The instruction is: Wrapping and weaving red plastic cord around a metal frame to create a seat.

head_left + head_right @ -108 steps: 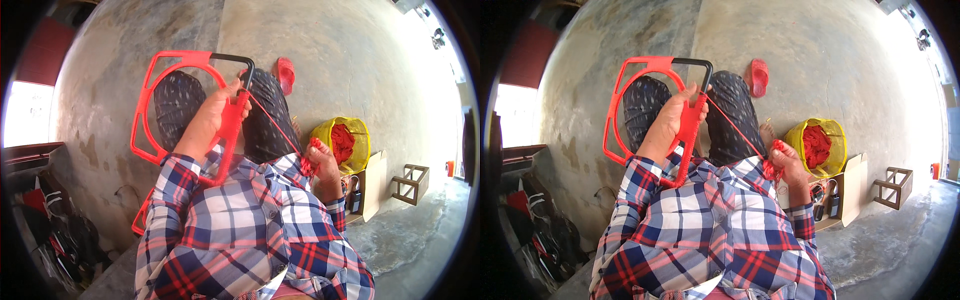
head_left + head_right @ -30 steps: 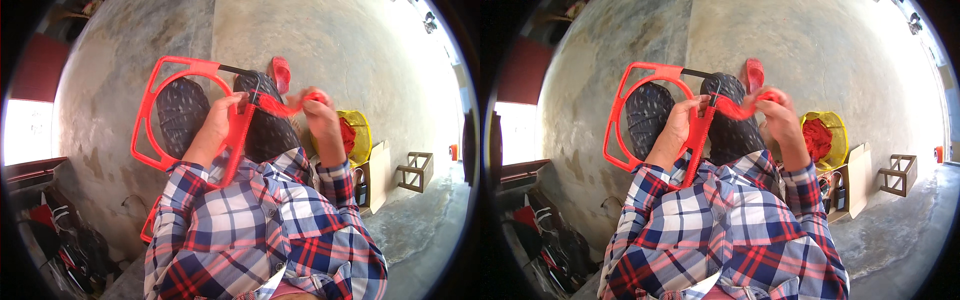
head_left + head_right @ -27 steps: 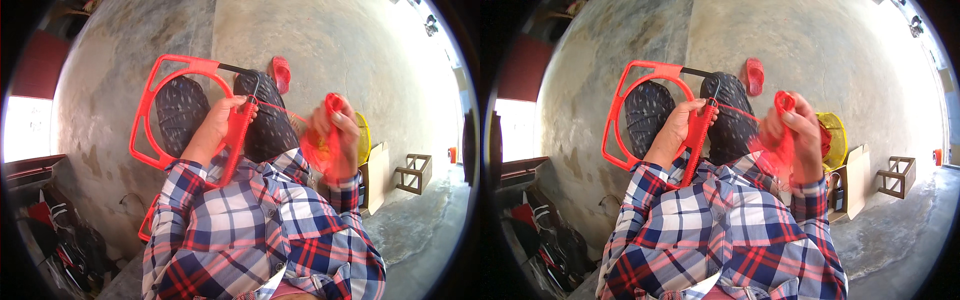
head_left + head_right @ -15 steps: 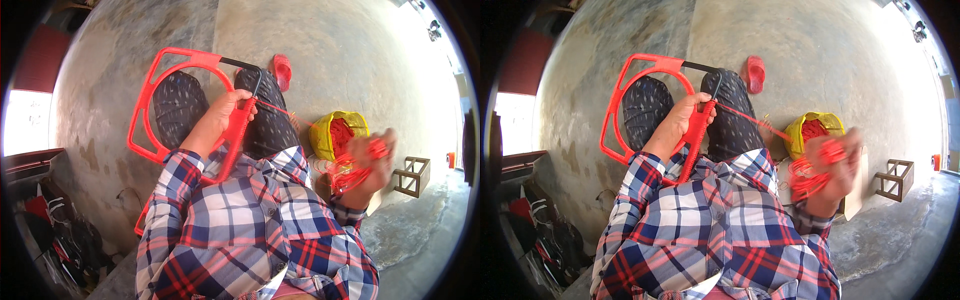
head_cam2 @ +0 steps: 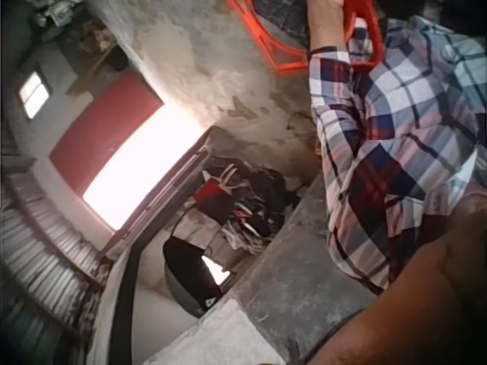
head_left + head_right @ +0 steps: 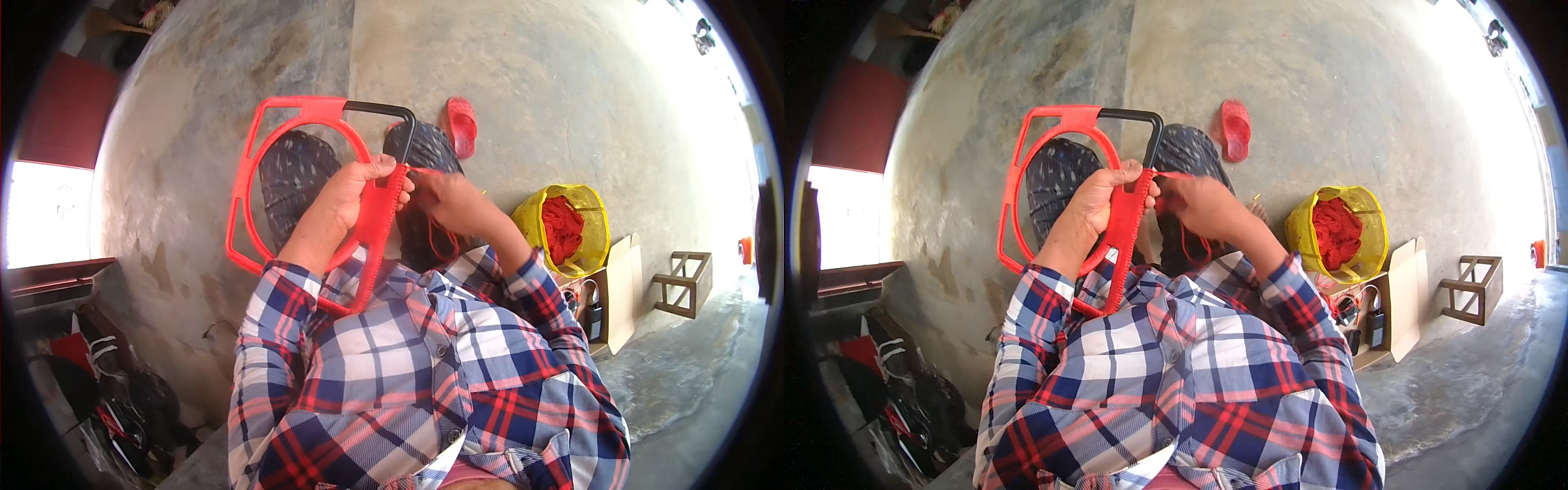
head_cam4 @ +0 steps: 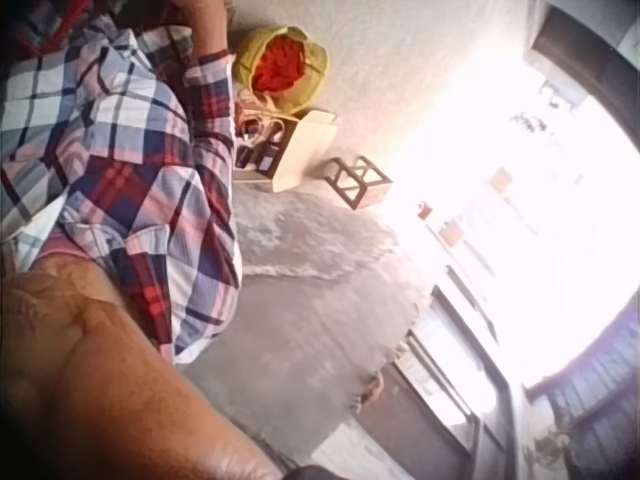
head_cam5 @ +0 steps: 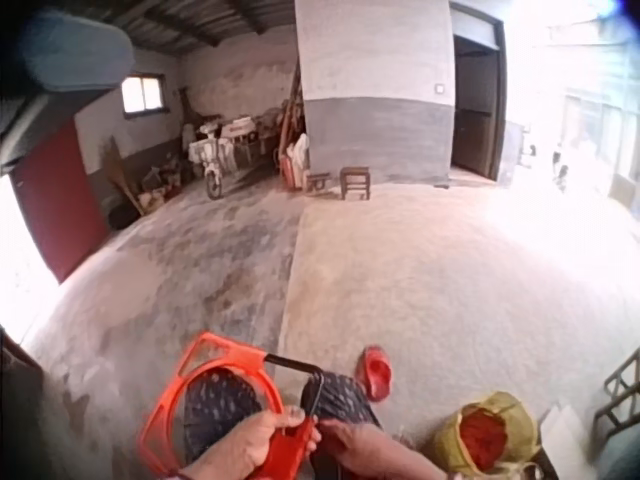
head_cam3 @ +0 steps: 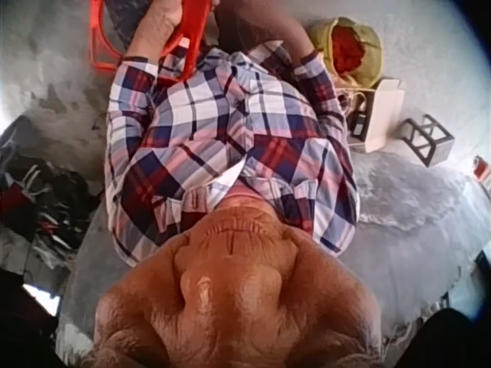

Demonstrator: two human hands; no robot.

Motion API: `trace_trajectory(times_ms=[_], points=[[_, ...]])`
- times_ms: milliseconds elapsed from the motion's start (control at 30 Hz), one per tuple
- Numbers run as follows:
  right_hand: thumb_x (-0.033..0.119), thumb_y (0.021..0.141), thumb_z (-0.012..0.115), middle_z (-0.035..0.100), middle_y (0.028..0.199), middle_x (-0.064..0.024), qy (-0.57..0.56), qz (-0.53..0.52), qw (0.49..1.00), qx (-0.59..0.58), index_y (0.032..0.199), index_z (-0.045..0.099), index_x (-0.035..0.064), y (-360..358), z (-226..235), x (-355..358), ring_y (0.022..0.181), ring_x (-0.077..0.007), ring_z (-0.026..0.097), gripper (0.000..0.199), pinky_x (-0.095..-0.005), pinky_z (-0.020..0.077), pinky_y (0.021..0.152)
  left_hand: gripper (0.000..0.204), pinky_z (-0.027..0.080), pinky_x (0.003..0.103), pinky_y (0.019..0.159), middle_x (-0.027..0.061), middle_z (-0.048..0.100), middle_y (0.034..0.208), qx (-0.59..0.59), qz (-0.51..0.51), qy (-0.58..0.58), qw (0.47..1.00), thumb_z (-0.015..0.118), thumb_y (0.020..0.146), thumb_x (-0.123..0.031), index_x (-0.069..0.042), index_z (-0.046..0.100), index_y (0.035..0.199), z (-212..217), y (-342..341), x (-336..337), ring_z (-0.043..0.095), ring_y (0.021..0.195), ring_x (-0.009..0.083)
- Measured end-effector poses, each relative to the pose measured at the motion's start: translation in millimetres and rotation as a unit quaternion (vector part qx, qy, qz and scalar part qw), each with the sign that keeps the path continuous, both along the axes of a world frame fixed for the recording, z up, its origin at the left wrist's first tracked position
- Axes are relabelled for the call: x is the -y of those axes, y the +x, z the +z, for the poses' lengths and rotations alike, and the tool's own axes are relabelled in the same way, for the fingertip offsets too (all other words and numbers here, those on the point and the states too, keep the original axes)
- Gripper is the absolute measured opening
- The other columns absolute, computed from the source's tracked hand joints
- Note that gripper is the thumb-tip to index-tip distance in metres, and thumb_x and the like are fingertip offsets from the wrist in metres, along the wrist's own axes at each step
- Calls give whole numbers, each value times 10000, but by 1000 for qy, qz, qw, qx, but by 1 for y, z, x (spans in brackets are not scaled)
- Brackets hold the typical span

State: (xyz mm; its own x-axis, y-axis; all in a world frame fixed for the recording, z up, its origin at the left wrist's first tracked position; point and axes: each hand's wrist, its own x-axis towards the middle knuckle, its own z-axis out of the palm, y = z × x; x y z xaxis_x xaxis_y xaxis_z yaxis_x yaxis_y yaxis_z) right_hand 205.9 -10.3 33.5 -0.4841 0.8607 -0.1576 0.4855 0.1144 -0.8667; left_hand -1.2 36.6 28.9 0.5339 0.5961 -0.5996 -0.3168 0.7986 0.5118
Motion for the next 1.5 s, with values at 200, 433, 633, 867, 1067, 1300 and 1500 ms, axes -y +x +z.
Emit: trace_trajectory(times_ms=[200, 433, 633, 867, 1067, 1300, 1500], points=[[36, 842, 602, 623, 909, -42, 0, -218, 886, -409, 1262, 496, 25, -18, -4, -46, 851, -163, 602, 433, -284, 470, 781, 147, 530, 351, 588, 161, 652, 785, 62, 17, -1, 998, 638, 860, -156, -44, 606, 950, -5, 12, 7, 642, 651, 261], [94, 864, 633, 633, 918, -78, -123, -247, 887, -371, 1100, 624, 24, -20, 16, -43, 895, -148, 604, 247, -292, 482, 754, 196, 526, 328, 570, 132, 646, 756, 11, -13, 13, 1000, 675, 847, -191, -41, 622, 962, 1, 16, 4, 626, 619, 224], [104, 810, 664, 652, 1006, -41, -24, -179, 979, -94, 1029, 662, 29, 44, 24, 15, 893, -132, 595, 232, -281, 468, 801, 172, 537, 307, 544, 112, 635, 767, 11, 41, 7, 999, 705, 817, -122, -21, 605, 914, 2, 2, -5, 633, 648, 214], [83, 837, 552, 599, 1172, -157, -99, -374, 701, -599, 969, 639, -14, 161, -50, 82, 1088, -237, 562, 186, -389, 461, 904, 175, 546, 313, 538, 108, 636, 821, 30, 73, -22, 997, 708, 815, -97, -25, 588, 919, -1, -7, 1, 641, 672, 217], [107, 854, 564, 644, 876, -77, -24, -360, 665, -654, 947, 581, 37, 208, -95, 87, 751, -183, 607, 118, -346, 505, 719, 169, 530, 297, 520, 105, 633, 761, 14, 17, 1, 1000, 702, 832, -146, -36, 591, 898, -5, -2, 1, 637, 637, 201], [112, 931, 504, 392, 683, 96, -100, -259, 908, -315, 1210, 568, 63, 25, -15, 31, 608, -17, 365, 291, -185, 324, 545, 160, 530, 298, 521, 113, 634, 747, 4, -18, 1, 1000, 694, 837, -158, -38, 595, 873, 9, -2, 15, 635, 625, 200], [175, 925, 575, 488, 691, 59, -131, -201, 947, -214, 900, 594, 29, 15, -21, 36, 660, -66, 449, 149, -253, 399, 597, 156, 530, 304, 521, 112, 633, 743, 30, 25, -35, 999, 693, 825, -139, -35, 592, 884, 8, -1, 16, 635, 634, 207]])
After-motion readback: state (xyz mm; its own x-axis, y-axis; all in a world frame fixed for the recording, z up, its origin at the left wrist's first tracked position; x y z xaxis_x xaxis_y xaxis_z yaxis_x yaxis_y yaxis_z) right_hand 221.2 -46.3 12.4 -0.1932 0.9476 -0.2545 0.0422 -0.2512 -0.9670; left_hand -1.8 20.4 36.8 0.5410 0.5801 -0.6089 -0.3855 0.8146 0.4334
